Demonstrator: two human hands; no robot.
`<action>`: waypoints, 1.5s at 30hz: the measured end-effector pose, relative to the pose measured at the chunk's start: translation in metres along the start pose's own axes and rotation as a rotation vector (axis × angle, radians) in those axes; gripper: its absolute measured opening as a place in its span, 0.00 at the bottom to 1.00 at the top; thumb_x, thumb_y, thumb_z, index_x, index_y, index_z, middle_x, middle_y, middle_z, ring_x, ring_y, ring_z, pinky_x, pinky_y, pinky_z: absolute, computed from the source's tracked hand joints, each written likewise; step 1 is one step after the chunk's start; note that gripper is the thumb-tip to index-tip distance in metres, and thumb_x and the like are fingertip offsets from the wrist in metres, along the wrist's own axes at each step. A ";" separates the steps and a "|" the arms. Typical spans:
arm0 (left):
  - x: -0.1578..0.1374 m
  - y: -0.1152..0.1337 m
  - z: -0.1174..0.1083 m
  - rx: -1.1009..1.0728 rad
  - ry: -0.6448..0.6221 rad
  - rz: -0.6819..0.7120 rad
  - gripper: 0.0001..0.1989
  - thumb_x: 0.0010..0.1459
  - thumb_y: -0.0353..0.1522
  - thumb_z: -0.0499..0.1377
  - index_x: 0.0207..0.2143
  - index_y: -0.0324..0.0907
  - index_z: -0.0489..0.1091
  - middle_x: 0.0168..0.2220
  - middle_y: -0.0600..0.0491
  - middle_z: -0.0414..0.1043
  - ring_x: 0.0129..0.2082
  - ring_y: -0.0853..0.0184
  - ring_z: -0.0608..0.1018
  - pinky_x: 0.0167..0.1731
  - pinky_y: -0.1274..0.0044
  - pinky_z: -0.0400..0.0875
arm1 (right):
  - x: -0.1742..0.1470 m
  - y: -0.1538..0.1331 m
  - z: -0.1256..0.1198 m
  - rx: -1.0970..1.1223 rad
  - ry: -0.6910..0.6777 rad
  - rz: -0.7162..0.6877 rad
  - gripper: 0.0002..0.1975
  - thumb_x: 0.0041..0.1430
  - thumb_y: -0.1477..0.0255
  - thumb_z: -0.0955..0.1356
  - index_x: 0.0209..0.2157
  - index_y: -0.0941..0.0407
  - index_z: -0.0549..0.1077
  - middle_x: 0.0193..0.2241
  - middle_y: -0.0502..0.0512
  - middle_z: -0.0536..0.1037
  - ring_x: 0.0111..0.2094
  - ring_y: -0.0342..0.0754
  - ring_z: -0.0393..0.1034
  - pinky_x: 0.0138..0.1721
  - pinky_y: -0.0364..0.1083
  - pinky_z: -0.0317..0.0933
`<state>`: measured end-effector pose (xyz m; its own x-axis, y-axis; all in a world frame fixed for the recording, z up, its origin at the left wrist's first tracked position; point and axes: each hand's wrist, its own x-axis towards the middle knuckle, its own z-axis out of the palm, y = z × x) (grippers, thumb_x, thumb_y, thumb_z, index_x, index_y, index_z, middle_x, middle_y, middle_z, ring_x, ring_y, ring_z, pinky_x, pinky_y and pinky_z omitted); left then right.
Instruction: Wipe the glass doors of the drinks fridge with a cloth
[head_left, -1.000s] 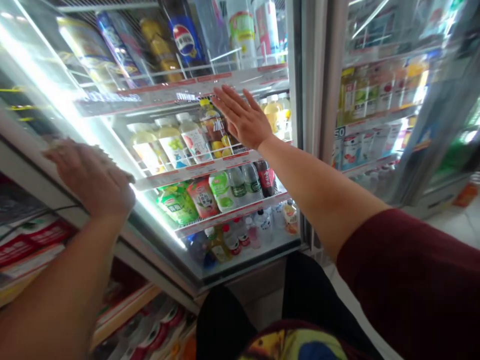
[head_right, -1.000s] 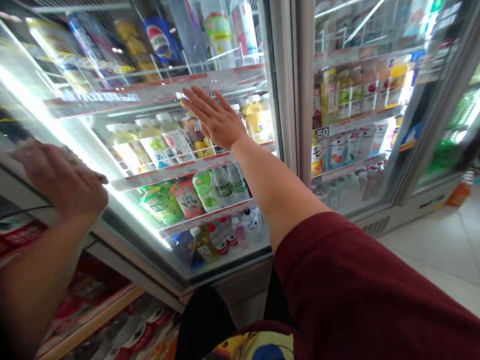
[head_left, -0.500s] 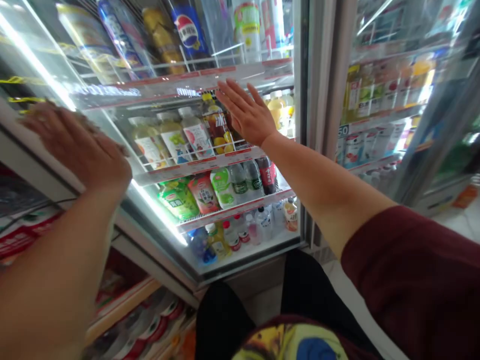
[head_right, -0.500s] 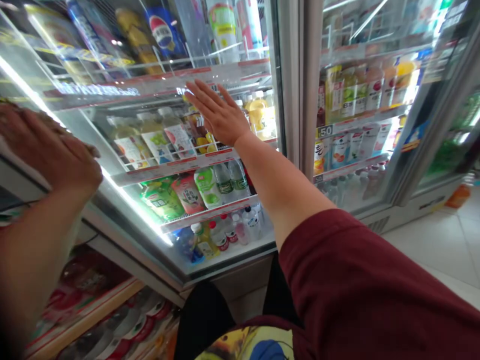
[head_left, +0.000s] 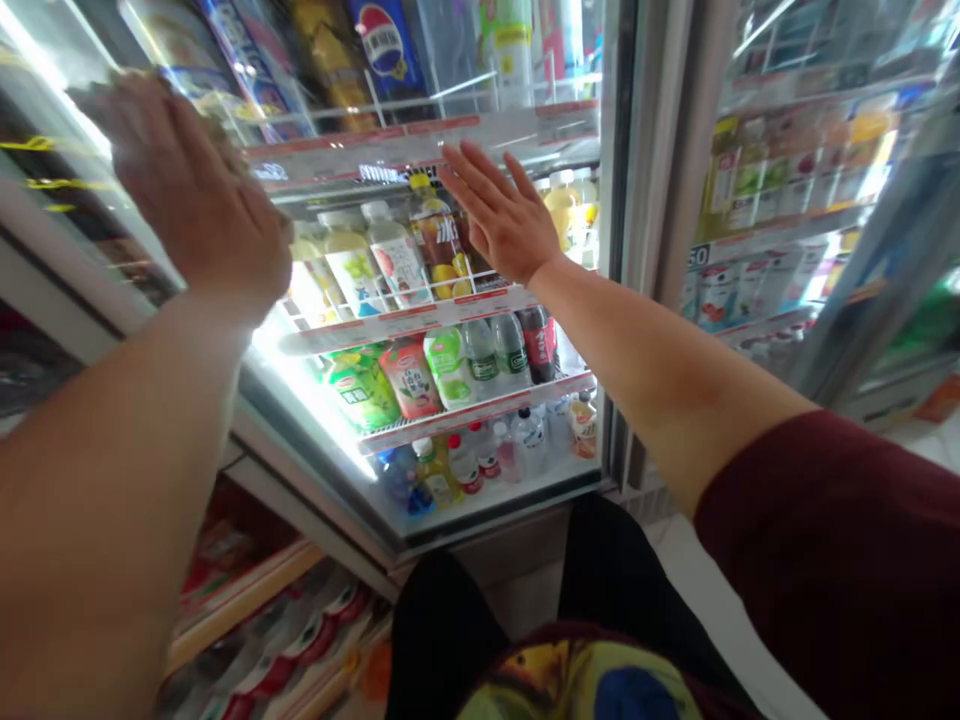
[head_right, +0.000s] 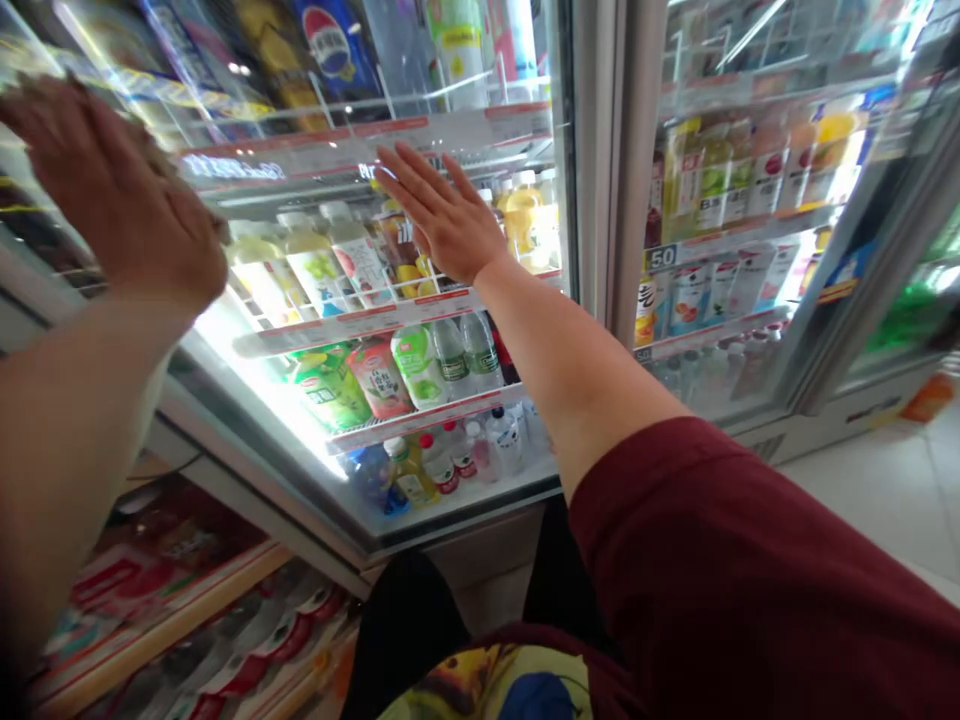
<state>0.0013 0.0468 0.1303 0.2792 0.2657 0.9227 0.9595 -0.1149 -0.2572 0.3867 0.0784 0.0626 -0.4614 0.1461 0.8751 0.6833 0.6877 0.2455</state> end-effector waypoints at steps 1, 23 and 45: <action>0.004 -0.001 0.003 0.099 0.004 0.060 0.41 0.71 0.45 0.33 0.77 0.32 0.27 0.79 0.58 0.15 0.73 0.72 0.12 0.72 0.71 0.09 | 0.000 0.000 0.001 -0.006 0.001 0.000 0.37 0.66 0.72 0.52 0.74 0.54 0.61 0.76 0.48 0.56 0.78 0.45 0.44 0.80 0.58 0.35; 0.042 0.150 -0.012 0.076 -0.238 0.065 0.37 0.77 0.43 0.45 0.79 0.42 0.33 0.80 0.58 0.23 0.77 0.67 0.25 0.77 0.61 0.23 | -0.001 -0.003 -0.004 0.072 0.003 0.089 0.37 0.67 0.68 0.54 0.76 0.46 0.58 0.76 0.41 0.53 0.79 0.49 0.44 0.80 0.58 0.35; 0.004 0.099 0.000 -0.015 0.050 -0.029 0.44 0.72 0.57 0.33 0.80 0.41 0.40 0.80 0.58 0.26 0.79 0.57 0.32 0.75 0.56 0.21 | -0.004 -0.003 -0.007 -0.014 -0.016 -0.029 0.39 0.66 0.63 0.47 0.70 0.59 0.68 0.76 0.49 0.57 0.79 0.53 0.30 0.78 0.52 0.38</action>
<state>0.0977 0.0367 0.1085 0.2489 0.2211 0.9430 0.9663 -0.1221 -0.2264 0.3902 0.0707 0.0616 -0.4901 0.1370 0.8608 0.6771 0.6818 0.2770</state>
